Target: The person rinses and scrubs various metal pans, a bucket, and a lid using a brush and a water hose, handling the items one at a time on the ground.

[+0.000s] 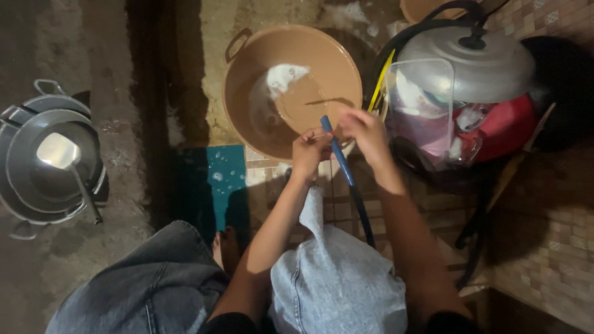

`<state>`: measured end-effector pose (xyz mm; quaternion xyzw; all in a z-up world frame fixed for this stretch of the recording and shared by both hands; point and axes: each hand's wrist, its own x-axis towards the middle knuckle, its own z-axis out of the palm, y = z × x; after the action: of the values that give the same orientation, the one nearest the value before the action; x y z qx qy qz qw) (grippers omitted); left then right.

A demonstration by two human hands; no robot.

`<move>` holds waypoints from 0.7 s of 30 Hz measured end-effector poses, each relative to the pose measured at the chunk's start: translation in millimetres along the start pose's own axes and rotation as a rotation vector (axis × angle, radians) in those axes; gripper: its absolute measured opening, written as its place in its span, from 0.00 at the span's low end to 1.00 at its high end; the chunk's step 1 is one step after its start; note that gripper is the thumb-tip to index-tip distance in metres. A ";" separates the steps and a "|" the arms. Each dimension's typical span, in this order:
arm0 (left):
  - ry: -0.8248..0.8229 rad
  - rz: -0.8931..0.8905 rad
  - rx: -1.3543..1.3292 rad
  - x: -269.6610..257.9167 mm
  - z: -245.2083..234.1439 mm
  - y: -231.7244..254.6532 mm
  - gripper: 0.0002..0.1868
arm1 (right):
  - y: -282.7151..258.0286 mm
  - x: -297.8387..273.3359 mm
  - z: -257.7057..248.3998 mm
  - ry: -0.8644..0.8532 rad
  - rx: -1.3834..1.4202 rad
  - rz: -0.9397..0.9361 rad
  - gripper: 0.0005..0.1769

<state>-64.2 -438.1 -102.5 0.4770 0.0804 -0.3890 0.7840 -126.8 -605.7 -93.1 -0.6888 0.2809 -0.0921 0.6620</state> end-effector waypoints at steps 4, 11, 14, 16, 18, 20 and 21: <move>-0.050 0.031 -0.026 4.2 -4.1 -4.7 0.06 | 58.0 110.2 21.5 -0.222 0.555 0.229 0.17; -0.154 -0.107 -0.063 -12.4 0.1 23.7 0.07 | 79.6 182.2 80.6 -0.462 0.699 0.410 0.12; -0.219 -0.133 -0.053 -16.0 0.6 34.1 0.07 | 66.6 169.3 104.0 -0.563 0.651 0.580 0.10; -0.226 -0.134 -0.038 -18.6 3.1 34.3 0.07 | 54.0 161.4 119.9 -0.396 0.460 0.551 0.13; -0.233 -0.132 -0.022 -17.7 4.1 35.1 0.07 | 45.3 157.3 126.4 -0.228 0.295 0.497 0.24; -0.223 -0.138 -0.001 -17.2 2.3 33.3 0.07 | 45.6 153.5 121.7 -0.271 0.446 0.383 0.21; -0.220 -0.142 -0.007 -16.1 0.6 31.5 0.07 | 48.8 153.7 115.3 -0.271 0.442 0.388 0.21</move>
<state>-53.8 -422.4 -72.6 0.4220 0.0286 -0.4931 0.7603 44.6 -583.1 -190.1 -0.4677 0.2895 0.0698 0.8322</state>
